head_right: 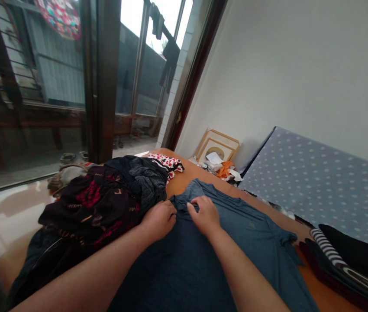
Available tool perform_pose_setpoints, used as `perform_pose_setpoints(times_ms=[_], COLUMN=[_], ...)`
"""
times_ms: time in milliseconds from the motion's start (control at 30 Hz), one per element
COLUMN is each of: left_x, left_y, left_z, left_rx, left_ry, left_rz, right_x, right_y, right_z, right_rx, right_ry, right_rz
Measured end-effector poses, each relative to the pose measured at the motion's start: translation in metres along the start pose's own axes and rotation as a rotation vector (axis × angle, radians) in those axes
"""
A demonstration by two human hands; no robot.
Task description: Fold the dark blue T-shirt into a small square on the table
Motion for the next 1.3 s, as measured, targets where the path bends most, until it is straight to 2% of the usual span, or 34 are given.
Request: perform_pose_setpoints(times_ms=[100, 233, 367, 433, 533, 600, 767, 900, 1100, 1200, 1300], left_x=[0.007, 0.019, 0.024, 0.023, 0.016, 0.01, 0.001, -0.002, -0.008, -0.011, -0.013], left_y=[-0.001, -0.004, -0.007, -0.007, -0.005, -0.001, 0.01, 0.009, 0.004, 0.003, 0.004], left_z=[-0.003, -0.005, -0.003, -0.002, -0.002, -0.002, 0.001, 0.003, 0.006, 0.008, 0.009], left_rx=[-0.01, -0.062, -0.093, -0.085, -0.075, -0.043, 0.067, 0.085, 0.152, 0.18, 0.187], left_ry=[-0.073, -0.2, -0.282, -0.285, -0.198, -0.113, 0.021, 0.039, 0.052, 0.059, 0.075], left_rz=[0.023, 0.082, 0.122, 0.142, 0.162, 0.151, 0.088, 0.098, 0.111, 0.106, 0.096], right_x=[0.028, 0.033, 0.027, 0.028, 0.025, 0.008, -0.067, -0.107, -0.124, -0.128, -0.132], right_y=[0.022, 0.041, 0.032, 0.03, 0.033, 0.031, 0.03, 0.037, 0.069, 0.085, 0.091], right_z=[-0.007, -0.017, -0.022, -0.02, -0.018, -0.022, -0.045, -0.075, -0.116, -0.125, -0.131], right_rx=[0.065, 0.125, 0.062, 0.108, 0.206, 0.143, -0.139, -0.201, -0.141, -0.12, -0.154], right_ry=[-0.025, 0.025, 0.059, 0.008, -0.041, 0.057, 0.499, 0.656, 0.754, 0.788, 0.791], right_rz=[0.017, 0.044, -0.068, -0.152, -0.277, -0.369, -0.582, -0.671, -0.872, -0.933, -0.968])
Point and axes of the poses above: each hand's wrist, its own z-axis away from the middle knuckle, its own y-axis out of the palm, x = y × z, the point moved 7 cm from there along -z, towards the middle knuckle, and after that the axes turned 8 degrees about -z, right-handed, at the moved point
